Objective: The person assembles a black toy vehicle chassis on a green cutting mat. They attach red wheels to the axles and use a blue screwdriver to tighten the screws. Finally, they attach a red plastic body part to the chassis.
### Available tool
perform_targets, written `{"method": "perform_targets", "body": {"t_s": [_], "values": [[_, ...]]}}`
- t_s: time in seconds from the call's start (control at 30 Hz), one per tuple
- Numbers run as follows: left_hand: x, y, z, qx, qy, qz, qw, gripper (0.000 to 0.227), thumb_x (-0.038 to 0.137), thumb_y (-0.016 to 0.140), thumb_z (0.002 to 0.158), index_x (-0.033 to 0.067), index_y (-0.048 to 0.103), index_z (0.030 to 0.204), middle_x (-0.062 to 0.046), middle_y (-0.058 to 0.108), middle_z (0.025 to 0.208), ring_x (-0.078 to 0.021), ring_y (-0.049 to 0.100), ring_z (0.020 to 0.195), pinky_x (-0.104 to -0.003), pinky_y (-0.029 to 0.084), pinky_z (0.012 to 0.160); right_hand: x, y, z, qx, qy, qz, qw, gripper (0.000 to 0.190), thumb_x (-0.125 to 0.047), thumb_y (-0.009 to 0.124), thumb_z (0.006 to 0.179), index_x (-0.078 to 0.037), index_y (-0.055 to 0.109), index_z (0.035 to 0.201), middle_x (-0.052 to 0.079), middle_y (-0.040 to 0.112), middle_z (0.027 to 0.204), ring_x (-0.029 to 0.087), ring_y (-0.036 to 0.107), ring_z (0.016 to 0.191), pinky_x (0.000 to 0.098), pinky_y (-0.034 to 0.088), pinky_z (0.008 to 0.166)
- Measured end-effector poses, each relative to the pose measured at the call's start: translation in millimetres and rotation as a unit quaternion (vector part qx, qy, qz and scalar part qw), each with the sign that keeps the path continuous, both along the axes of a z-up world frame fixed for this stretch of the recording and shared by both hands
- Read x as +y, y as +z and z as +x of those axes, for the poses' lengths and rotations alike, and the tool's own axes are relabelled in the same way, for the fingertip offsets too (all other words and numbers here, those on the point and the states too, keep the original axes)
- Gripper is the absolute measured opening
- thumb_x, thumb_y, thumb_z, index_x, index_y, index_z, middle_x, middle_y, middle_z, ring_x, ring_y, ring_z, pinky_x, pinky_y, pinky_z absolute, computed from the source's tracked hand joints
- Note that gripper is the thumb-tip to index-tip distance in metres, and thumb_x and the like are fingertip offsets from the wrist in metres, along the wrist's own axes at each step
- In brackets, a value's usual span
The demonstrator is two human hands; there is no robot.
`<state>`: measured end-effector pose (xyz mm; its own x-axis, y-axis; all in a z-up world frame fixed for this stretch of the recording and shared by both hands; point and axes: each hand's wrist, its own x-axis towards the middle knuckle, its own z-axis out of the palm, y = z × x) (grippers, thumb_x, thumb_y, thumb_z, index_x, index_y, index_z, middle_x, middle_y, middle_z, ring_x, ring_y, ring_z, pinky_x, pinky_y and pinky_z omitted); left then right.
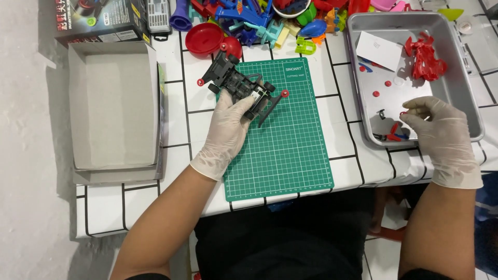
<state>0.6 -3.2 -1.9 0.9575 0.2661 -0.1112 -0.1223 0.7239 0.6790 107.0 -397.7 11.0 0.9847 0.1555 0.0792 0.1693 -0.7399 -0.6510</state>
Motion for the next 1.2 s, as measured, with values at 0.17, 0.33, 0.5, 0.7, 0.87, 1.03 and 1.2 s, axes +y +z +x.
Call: {"method": "perform_targets", "body": {"t_s": [0.17,0.33,0.5,0.7,0.87,1.03,1.2], "values": [[0.4,-1.8,-0.1,0.029,-0.002,0.015,0.999,0.052,-0.001,0.060,0.094,0.0110,0.049,0.144,-0.011,0.065,0.132,-0.0227,0.064,0.118,-0.035,0.058,0.095,27.3,24.5,-2.9,0.052,-0.009,-0.023,0.998,0.014,-0.009,0.071,0.102,-0.007,0.076,0.114,0.007,0.073,0.104,0.016,0.061,0.093,0.0281,0.046,0.085],[0.2,-2.7,2.2,0.039,0.009,0.004,0.999,0.055,-0.002,0.061,0.094,0.0138,0.048,0.145,-0.008,0.065,0.130,-0.0216,0.065,0.114,-0.034,0.058,0.091,40.5,27.0,17.5,0.019,0.040,-0.146,0.988,0.027,-0.017,0.069,0.099,-0.006,0.077,0.122,0.015,0.070,0.125,0.030,0.062,0.117,0.0422,0.043,0.104],[-0.5,-1.3,0.9,0.019,-0.002,0.046,0.999,0.033,0.003,0.060,0.097,0.0047,0.050,0.129,-0.013,0.065,0.127,-0.0248,0.067,0.110,-0.039,0.063,0.086,59.2,14.0,46.9,0.032,0.039,-0.184,0.982,0.024,-0.019,0.069,0.103,-0.007,0.076,0.122,0.015,0.072,0.110,0.030,0.067,0.065,0.0437,0.054,0.073],[2.4,-11.1,3.2,0.046,-0.014,0.072,0.996,0.040,0.007,0.062,0.096,0.0069,0.053,0.135,-0.010,0.068,0.125,-0.0235,0.068,0.107,-0.036,0.061,0.083,56.0,-4.1,62.2,0.063,0.017,-0.173,0.983,0.014,-0.016,0.069,0.095,-0.008,0.078,0.101,0.009,0.073,0.106,0.027,0.065,0.095,0.0407,0.049,0.087],[-1.4,-9.7,3.9,0.058,-0.016,0.069,0.996,0.035,0.007,0.064,0.096,0.0082,0.054,0.129,-0.009,0.071,0.118,-0.0221,0.070,0.106,-0.035,0.060,0.087,66.8,12.8,51.8,0.118,-0.016,-0.114,0.986,0.006,-0.012,0.071,0.094,-0.008,0.073,0.098,0.011,0.068,0.086,0.023,0.059,0.072,0.0371,0.049,0.066],[-3.1,-0.4,0.2,0.042,-0.014,0.112,0.993,0.026,0.009,0.062,0.097,0.0057,0.052,0.121,-0.015,0.073,0.116,-0.0272,0.075,0.099,-0.037,0.064,0.078,65.4,7.8,49.5,0.128,-0.019,-0.072,0.989,0.007,-0.011,0.073,0.095,-0.010,0.070,0.089,0.007,0.061,0.072,0.020,0.050,0.057,0.0355,0.043,0.054],[-2.7,1.3,1.2,0.070,0.015,0.121,0.990,0.024,0.011,0.063,0.096,0.0044,0.053,0.117,-0.015,0.071,0.111,-0.0293,0.076,0.098,-0.042,0.068,0.077,110.8,46.7,1.1,-0.018,0.170,0.091,0.981,0.022,0.007,0.073,0.095,-0.003,0.070,0.115,0.011,0.073,0.111,0.017,0.065,0.098,0.0272,0.055,0.094]]}}
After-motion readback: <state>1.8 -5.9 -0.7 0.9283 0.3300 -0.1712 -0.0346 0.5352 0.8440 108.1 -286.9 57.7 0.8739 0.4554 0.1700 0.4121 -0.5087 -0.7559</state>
